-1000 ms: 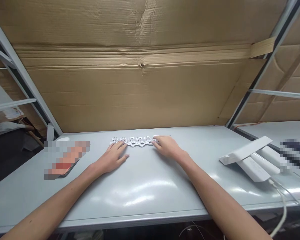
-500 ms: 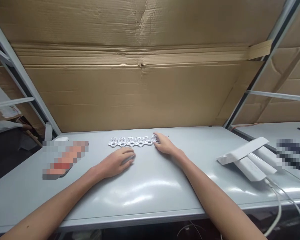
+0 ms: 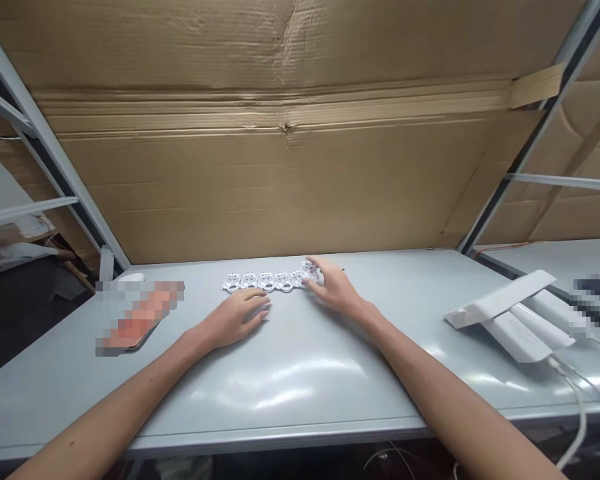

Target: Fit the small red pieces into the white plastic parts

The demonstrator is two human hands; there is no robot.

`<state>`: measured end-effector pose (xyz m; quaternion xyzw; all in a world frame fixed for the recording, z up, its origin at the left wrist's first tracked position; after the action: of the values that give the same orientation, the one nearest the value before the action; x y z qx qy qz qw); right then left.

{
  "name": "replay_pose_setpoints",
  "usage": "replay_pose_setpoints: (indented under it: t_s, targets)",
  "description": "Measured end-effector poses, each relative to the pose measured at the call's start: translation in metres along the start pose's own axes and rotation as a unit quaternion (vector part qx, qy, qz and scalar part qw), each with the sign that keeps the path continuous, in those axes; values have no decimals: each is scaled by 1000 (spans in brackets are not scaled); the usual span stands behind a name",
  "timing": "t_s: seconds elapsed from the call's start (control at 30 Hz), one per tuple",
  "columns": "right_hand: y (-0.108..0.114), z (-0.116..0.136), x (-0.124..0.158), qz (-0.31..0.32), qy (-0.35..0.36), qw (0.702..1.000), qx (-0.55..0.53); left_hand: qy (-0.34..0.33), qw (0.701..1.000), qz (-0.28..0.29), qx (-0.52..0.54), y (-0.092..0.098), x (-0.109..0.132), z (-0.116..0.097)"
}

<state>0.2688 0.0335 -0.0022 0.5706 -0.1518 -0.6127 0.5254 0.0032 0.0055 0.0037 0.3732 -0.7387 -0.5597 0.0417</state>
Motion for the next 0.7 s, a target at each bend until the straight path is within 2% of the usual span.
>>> replay_pose_setpoints:
  t_s: [0.13, 0.23, 0.3, 0.4, 0.57, 0.7]
  targets:
    - [5, 40, 16, 100, 147, 984, -19, 25, 999, -33, -20, 6, 1, 1]
    - [4, 59, 22, 143, 171, 975, -8, 25, 999, -15, -21, 9, 2, 0]
    - [2, 61, 23, 155, 172, 973, -4, 20, 1000, 1, -22, 9, 3, 0]
    - [2, 54, 20, 139, 161, 977, -3, 17, 1000, 9, -23, 8, 3, 0]
    - [4, 48, 15, 53, 173, 983, 16, 34, 999, 11, -14, 1, 2, 0]
    - [-4, 50, 14, 41, 179, 982, 33, 56, 998, -3, -1, -5, 0, -2]
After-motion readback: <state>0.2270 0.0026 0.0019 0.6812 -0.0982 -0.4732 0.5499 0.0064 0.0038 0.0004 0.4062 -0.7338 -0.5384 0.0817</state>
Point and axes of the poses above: each hand's wrist, its own x-axis away from the middle knuckle, its own y-axis out of the back of the hand, z = x × y, the point moved 1 cm from there along -x, towards the middle knuckle, and after that the axes turned 14 degrees about x, right-handed, at the moved point
